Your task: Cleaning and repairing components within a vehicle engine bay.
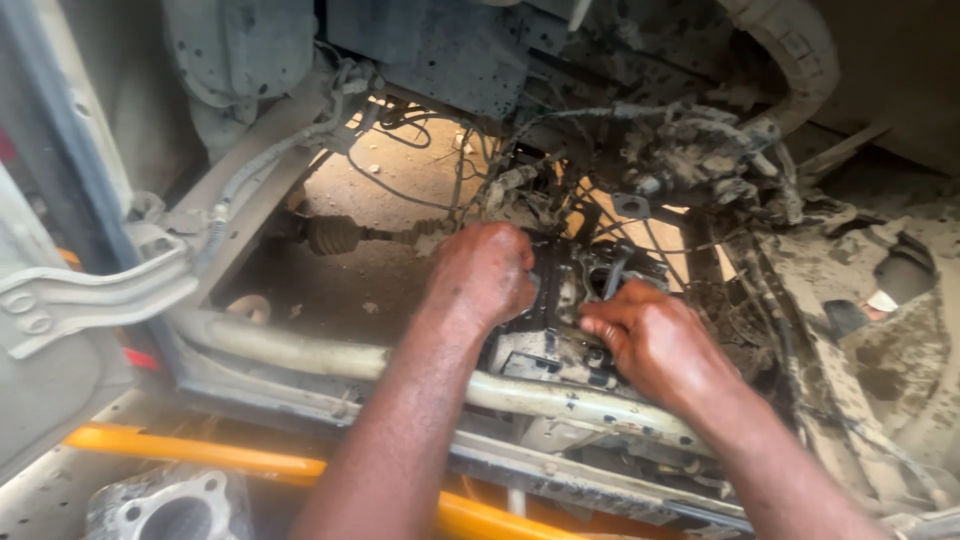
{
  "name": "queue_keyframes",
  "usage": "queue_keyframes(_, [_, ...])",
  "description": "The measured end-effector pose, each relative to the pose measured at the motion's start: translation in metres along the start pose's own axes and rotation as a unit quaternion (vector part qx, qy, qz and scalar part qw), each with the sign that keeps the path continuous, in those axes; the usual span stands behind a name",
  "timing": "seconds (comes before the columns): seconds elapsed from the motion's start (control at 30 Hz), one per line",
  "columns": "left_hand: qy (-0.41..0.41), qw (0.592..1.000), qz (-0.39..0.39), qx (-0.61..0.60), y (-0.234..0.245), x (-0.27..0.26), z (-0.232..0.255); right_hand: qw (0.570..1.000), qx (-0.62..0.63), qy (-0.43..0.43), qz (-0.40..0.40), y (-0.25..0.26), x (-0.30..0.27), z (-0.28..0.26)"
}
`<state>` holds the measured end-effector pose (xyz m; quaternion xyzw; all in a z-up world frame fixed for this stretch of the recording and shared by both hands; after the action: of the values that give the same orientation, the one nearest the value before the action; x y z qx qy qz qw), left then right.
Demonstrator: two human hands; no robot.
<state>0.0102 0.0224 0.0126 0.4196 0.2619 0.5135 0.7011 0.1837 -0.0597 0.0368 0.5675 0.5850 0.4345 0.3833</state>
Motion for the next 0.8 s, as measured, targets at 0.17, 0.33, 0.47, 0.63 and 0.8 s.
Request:
queue_keyframes(0.17, [0.007, 1.0, -0.016, -0.008, -0.004, -0.003, 0.004, 0.995, -0.049, 0.069, 0.055, 0.008, 0.015, 0.009])
queue_keyframes(0.33, [0.005, 1.0, -0.001, 0.016, 0.004, -0.001, 0.004, 0.997, -0.048, 0.058, -0.003, 0.004, 0.02, 0.01])
queue_keyframes(0.47, [0.017, 0.999, -0.019, -0.026, 0.005, -0.006, 0.005, 0.993, -0.08, 0.072, 0.038, 0.012, 0.031, 0.016])
queue_keyframes(0.63, [-0.012, 1.0, 0.007, 0.011, 0.004, 0.0, 0.008, 0.992, -0.081, 0.093, 0.012, 0.006, 0.036, 0.017])
queue_keyframes(0.8, [0.007, 1.0, 0.002, -0.028, -0.002, 0.0, 0.002, 0.997, -0.069, 0.02, -0.006, 0.011, 0.038, 0.018])
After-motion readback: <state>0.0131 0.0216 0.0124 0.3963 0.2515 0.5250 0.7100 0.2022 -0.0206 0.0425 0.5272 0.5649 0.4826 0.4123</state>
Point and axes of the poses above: each hand's wrist, its own x-axis towards the middle knuckle, its own y-axis out of the back of the hand, z = x × y, the point moved 3 cm from there along x, towards the middle knuckle, and after that the axes turned 11 degrees about x, right-handed, at the moved point
